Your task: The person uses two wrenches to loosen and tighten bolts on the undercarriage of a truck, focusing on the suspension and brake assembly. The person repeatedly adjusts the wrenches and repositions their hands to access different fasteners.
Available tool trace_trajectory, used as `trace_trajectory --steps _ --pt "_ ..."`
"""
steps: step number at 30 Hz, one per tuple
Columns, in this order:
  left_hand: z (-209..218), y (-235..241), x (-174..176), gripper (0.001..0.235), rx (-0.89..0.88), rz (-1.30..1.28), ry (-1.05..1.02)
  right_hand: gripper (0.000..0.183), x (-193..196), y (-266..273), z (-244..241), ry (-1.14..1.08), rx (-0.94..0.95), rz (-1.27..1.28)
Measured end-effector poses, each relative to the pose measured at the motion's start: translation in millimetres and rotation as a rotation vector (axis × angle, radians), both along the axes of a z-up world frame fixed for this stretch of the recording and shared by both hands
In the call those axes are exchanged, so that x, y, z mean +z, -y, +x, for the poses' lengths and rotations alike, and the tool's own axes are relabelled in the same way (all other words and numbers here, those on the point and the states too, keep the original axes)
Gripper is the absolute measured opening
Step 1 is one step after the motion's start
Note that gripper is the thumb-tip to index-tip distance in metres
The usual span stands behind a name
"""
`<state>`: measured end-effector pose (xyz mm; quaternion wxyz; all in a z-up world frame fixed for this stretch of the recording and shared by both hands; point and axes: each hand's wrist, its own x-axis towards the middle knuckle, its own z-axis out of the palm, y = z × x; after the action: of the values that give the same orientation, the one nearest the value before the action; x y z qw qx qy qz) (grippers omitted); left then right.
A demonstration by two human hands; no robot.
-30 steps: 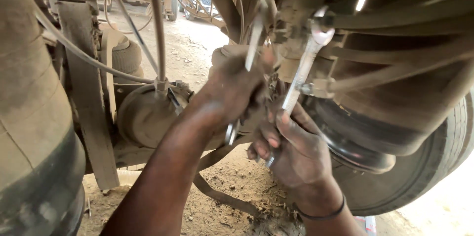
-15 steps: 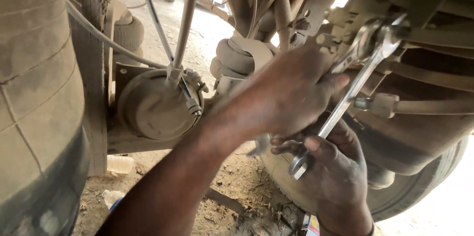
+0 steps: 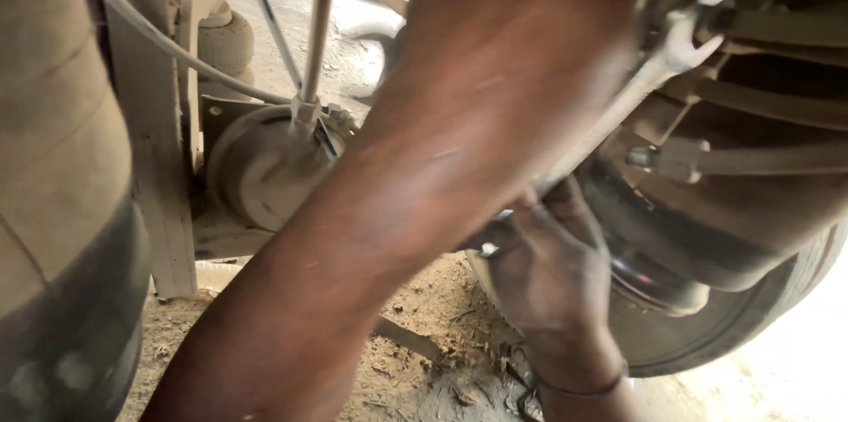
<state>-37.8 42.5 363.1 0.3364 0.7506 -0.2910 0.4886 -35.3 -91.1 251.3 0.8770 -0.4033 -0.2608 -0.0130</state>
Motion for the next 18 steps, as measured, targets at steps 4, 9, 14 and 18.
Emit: trace_trajectory --steps 4,9,14,18 --pt "-16.3 -26.6 -22.6 0.013 0.190 -0.041 -0.026 0.017 -30.4 -26.7 -15.8 0.081 0.060 -0.114" --pt "13.9 -37.3 -60.0 0.029 0.042 -0.286 -0.352 0.016 -64.7 -31.5 -7.8 -0.019 0.120 -0.028" --pt "25.8 -32.2 -78.7 0.024 -0.132 -0.366 -0.275 0.017 -50.1 -32.2 0.4 0.043 0.137 0.046" --pt "17.6 -40.4 -84.7 0.021 -0.181 -0.410 -0.325 0.021 -27.0 -45.9 -7.2 -0.100 0.146 0.075"
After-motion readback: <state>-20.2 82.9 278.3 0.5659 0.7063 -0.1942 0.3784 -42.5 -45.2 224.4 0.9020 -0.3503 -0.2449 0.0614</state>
